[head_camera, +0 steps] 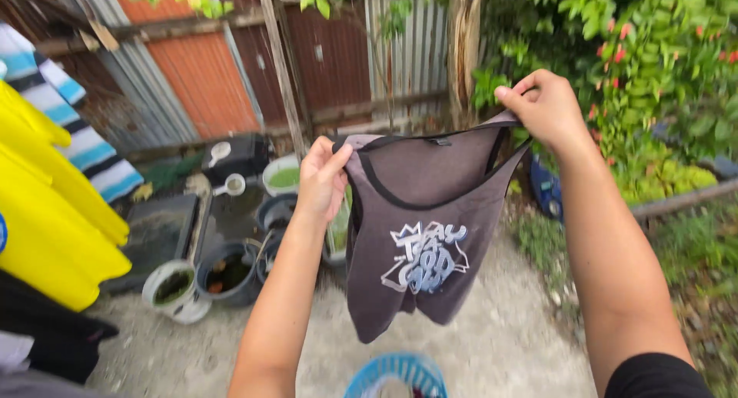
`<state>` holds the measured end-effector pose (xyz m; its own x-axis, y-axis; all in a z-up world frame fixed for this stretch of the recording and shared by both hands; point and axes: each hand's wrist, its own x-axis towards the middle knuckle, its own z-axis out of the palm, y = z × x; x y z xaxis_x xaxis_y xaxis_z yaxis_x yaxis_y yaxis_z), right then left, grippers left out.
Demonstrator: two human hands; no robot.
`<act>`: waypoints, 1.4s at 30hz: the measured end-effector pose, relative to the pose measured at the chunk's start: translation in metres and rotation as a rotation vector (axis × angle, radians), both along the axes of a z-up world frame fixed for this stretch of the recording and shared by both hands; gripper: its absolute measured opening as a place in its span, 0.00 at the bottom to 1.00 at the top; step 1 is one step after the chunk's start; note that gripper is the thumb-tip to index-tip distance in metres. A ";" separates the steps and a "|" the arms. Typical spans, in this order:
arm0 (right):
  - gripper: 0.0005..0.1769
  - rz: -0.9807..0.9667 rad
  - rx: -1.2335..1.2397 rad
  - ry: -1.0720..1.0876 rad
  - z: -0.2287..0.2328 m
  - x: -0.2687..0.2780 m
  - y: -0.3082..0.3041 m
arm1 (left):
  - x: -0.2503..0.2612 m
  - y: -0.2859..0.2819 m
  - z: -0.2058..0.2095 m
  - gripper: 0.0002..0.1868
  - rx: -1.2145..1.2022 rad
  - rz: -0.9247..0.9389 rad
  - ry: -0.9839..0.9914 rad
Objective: The person is hanging freshly washed clothes on a clothesline in an outdoor area.
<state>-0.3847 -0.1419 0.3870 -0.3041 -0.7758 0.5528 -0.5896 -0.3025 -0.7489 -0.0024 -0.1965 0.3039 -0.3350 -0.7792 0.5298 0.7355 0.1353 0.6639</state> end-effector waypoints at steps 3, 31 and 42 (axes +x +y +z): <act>0.17 -0.063 -0.096 0.270 0.027 -0.027 -0.049 | -0.033 -0.042 0.025 0.11 -0.064 0.248 0.016; 0.13 0.254 -0.979 0.513 0.185 -0.021 -0.255 | -0.131 -0.181 0.205 0.20 -0.502 0.752 -0.103; 0.09 0.266 -1.050 0.437 0.193 -0.006 -0.250 | -0.123 -0.183 0.202 0.24 -0.363 0.796 -0.242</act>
<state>-0.3905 -0.3917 0.5803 0.1742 0.1145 0.9780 -0.5600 -0.8054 0.1941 -0.1254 -0.3795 0.5060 0.0971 -0.6270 0.7730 0.1812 0.7748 0.6057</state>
